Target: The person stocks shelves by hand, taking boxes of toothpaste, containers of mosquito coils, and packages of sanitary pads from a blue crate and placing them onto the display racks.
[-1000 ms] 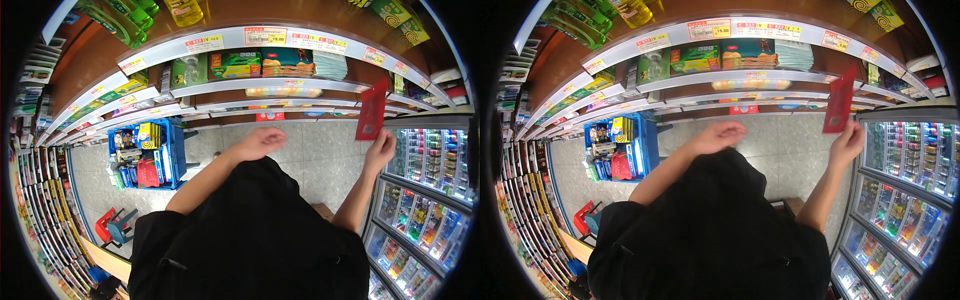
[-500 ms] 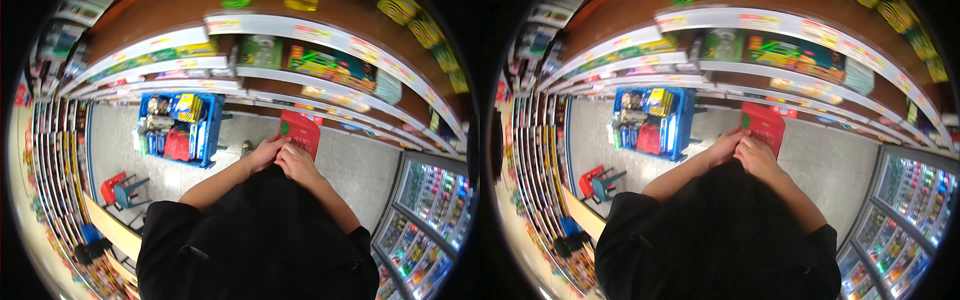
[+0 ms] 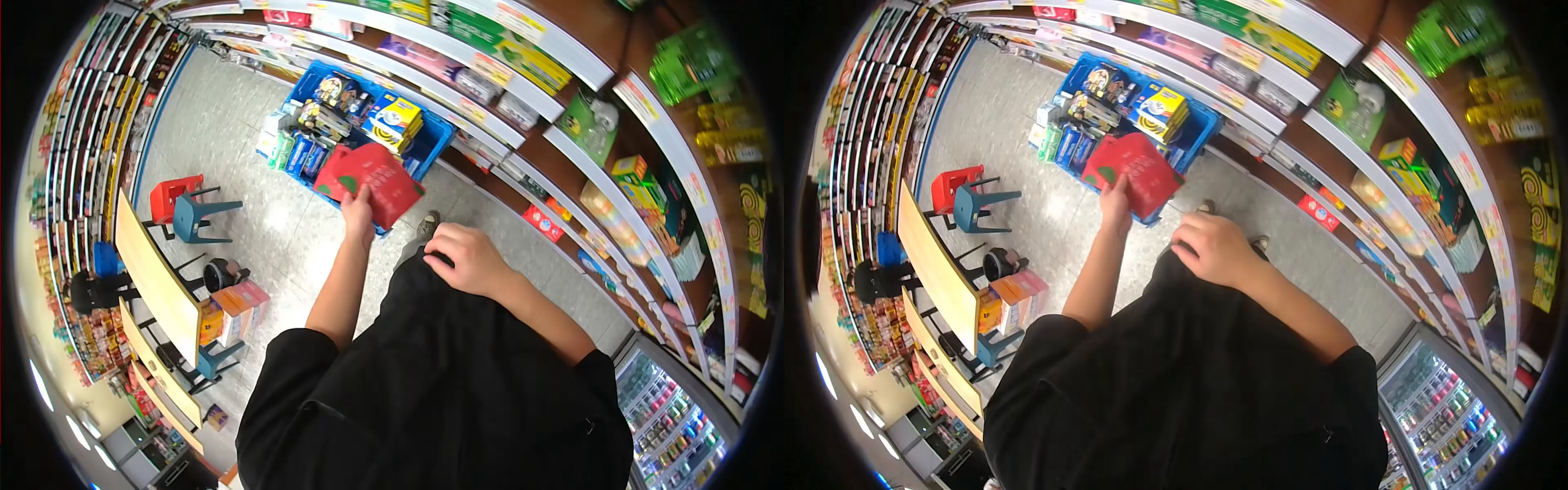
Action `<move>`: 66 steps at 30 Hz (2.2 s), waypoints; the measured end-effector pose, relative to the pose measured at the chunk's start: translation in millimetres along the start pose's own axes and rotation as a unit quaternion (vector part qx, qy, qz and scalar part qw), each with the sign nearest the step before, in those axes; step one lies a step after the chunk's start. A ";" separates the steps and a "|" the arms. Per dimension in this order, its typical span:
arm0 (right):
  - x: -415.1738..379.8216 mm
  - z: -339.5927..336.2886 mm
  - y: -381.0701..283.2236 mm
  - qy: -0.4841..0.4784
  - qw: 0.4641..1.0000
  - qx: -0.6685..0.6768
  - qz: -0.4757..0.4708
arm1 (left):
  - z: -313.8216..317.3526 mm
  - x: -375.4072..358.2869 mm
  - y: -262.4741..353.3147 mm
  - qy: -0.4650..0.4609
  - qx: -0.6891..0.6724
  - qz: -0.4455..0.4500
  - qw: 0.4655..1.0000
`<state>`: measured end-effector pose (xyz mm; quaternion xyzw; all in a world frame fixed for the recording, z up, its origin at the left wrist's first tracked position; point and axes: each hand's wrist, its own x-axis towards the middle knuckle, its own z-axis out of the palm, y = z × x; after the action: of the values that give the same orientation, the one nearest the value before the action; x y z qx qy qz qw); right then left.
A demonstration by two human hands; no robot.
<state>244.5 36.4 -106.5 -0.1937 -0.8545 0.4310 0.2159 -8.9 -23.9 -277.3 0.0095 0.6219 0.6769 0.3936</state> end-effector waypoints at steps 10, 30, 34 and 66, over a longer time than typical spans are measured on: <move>36.1 36.3 -3.3 -0.034 0.997 -0.022 0.072 | -126.3 127.2 -39.5 0.183 0.134 0.020 0.974; 60.6 -56.2 -138.6 0.349 0.867 -0.111 -0.340 | -161.0 143.4 -72.4 0.160 0.355 -0.020 0.921; 93.0 -63.2 -189.7 0.444 0.748 -0.125 -0.478 | -159.8 138.9 -67.0 0.122 0.267 -0.099 0.951; -73.2 -160.6 -194.5 0.229 0.894 0.091 -0.375 | -207.2 16.4 -205.6 -0.491 0.772 0.085 0.394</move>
<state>363.3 -4.2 124.2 0.0684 -0.7480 0.3374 0.5675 -17.1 -205.0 -506.6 0.6932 0.5735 -0.1844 0.3956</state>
